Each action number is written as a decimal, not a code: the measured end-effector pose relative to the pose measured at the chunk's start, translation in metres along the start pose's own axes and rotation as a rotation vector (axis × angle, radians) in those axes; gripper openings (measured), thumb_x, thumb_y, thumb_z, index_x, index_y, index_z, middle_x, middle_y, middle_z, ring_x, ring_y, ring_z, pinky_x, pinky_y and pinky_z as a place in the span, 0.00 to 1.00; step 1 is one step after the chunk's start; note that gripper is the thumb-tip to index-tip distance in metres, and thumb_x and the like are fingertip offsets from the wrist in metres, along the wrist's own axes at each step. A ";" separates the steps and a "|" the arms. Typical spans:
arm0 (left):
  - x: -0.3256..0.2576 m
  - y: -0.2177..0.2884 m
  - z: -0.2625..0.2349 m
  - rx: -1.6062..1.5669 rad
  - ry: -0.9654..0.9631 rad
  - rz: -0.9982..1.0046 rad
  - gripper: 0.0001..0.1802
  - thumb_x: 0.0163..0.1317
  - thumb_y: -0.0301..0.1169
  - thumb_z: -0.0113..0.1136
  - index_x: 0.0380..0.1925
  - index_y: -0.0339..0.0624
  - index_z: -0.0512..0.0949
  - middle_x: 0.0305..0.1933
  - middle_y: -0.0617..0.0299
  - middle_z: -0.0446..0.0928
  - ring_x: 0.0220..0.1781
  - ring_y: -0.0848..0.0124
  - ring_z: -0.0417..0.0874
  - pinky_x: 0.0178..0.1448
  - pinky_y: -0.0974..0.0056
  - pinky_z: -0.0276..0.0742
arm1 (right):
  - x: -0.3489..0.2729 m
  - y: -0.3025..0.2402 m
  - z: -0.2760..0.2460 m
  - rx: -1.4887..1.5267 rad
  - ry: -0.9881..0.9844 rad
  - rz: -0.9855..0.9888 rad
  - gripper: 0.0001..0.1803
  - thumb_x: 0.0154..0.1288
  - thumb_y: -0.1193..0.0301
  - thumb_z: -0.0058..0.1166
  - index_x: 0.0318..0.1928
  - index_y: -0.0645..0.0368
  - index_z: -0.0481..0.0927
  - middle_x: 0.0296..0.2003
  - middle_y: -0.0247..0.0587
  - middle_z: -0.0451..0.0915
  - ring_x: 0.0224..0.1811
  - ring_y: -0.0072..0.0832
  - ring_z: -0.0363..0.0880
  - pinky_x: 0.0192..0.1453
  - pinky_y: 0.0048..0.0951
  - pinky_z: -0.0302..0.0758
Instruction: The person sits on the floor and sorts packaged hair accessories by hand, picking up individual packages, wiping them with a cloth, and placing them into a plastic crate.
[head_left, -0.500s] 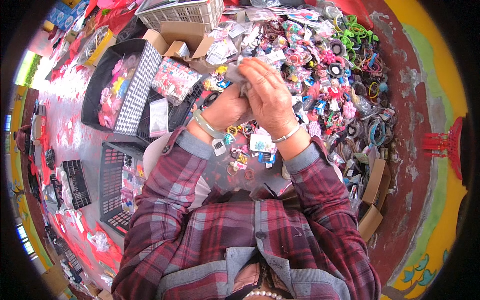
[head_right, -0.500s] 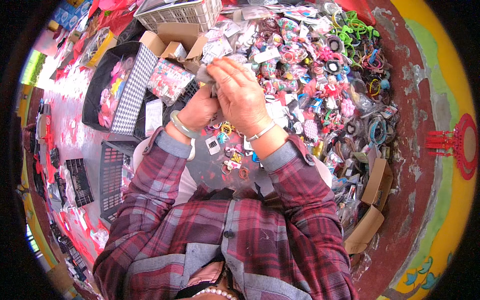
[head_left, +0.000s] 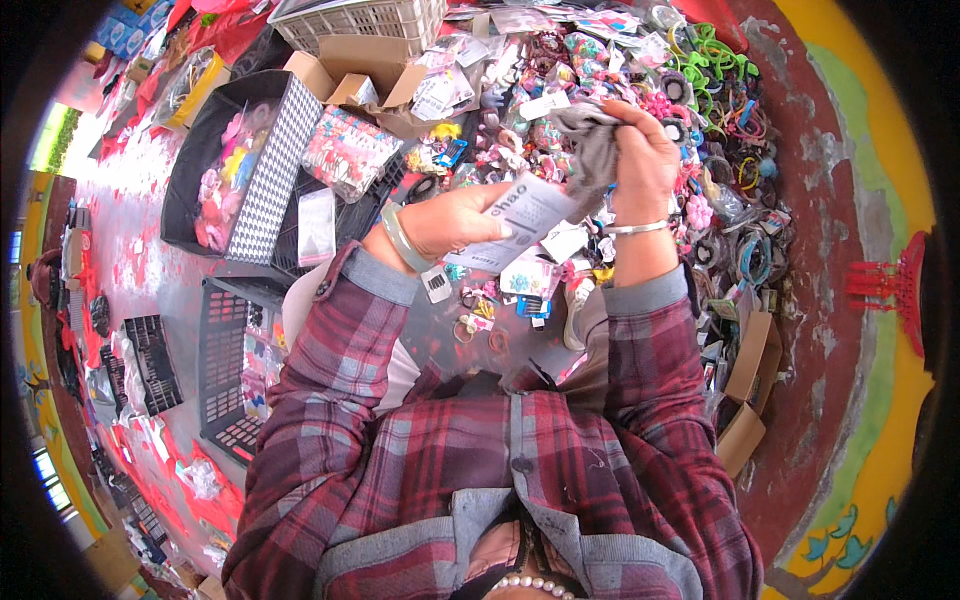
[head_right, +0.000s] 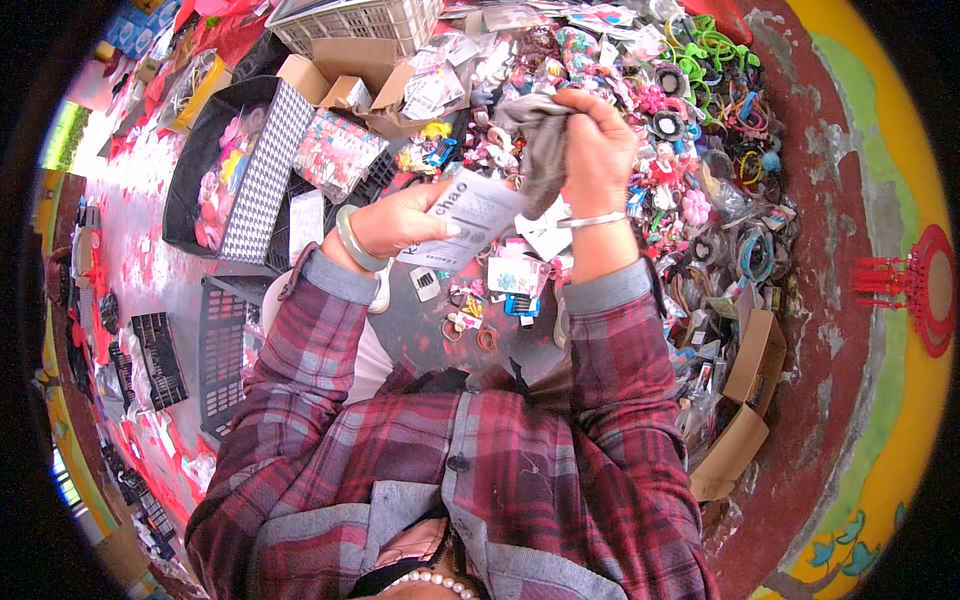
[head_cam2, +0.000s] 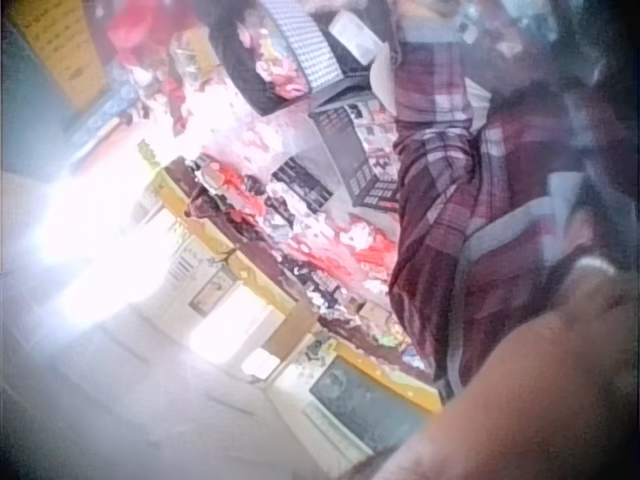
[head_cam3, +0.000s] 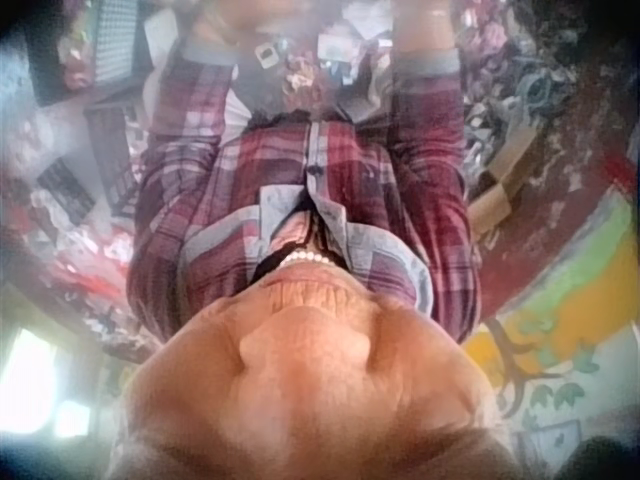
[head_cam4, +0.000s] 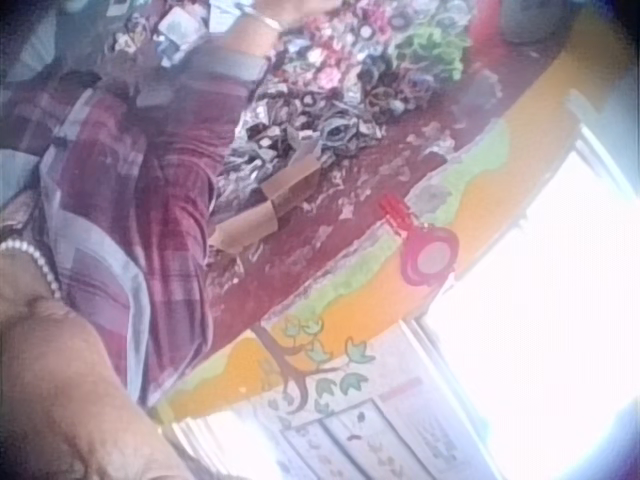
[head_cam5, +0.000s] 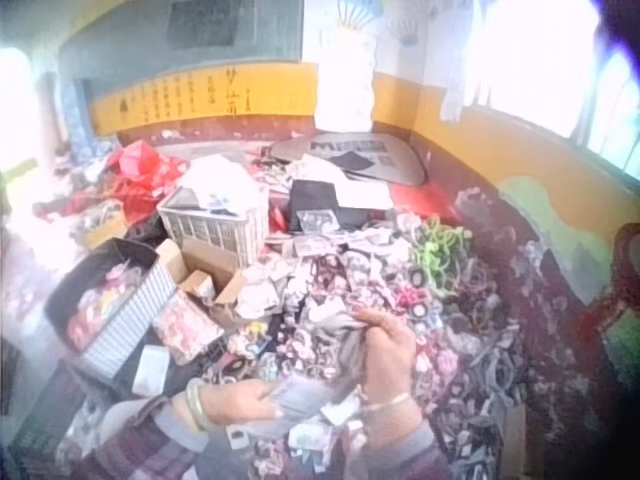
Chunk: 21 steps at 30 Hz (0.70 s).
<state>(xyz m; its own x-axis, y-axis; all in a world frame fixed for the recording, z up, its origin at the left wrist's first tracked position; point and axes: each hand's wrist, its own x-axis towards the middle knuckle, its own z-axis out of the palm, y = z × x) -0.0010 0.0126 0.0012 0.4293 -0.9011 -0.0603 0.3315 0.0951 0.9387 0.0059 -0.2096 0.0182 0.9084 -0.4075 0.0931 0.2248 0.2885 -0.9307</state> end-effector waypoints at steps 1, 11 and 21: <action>-0.003 0.002 -0.001 -0.035 0.093 0.009 0.29 0.54 0.26 0.54 0.58 0.35 0.61 0.54 0.56 0.71 0.54 0.68 0.73 0.58 0.64 0.67 | 0.004 -0.004 -0.004 0.004 -0.005 -0.127 0.14 0.50 0.86 0.38 0.30 0.68 0.80 0.35 0.40 0.79 0.34 0.24 0.75 0.40 0.21 0.72; -0.006 0.012 -0.015 -0.636 0.413 0.390 0.28 0.50 0.19 0.52 0.55 0.31 0.62 0.51 0.49 0.72 0.52 0.58 0.75 0.56 0.57 0.72 | -0.022 -0.010 0.010 -0.344 -0.598 0.319 0.12 0.58 0.69 0.56 0.39 0.65 0.80 0.27 0.30 0.77 0.29 0.14 0.71 0.34 0.18 0.67; 0.001 0.018 -0.012 -0.235 0.403 0.459 0.31 0.55 0.27 0.57 0.60 0.39 0.60 0.58 0.56 0.66 0.61 0.68 0.66 0.61 0.64 0.63 | -0.034 -0.012 0.013 -0.764 -0.540 -0.320 0.09 0.51 0.74 0.59 0.36 0.56 0.83 0.20 0.34 0.75 0.21 0.21 0.72 0.26 0.21 0.68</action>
<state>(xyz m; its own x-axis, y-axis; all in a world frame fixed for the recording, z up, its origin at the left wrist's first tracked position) 0.0151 0.0185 0.0142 0.8371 -0.5220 0.1636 0.1947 0.5638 0.8026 -0.0236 -0.1883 0.0309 0.9260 0.1358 0.3523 0.3725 -0.4807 -0.7938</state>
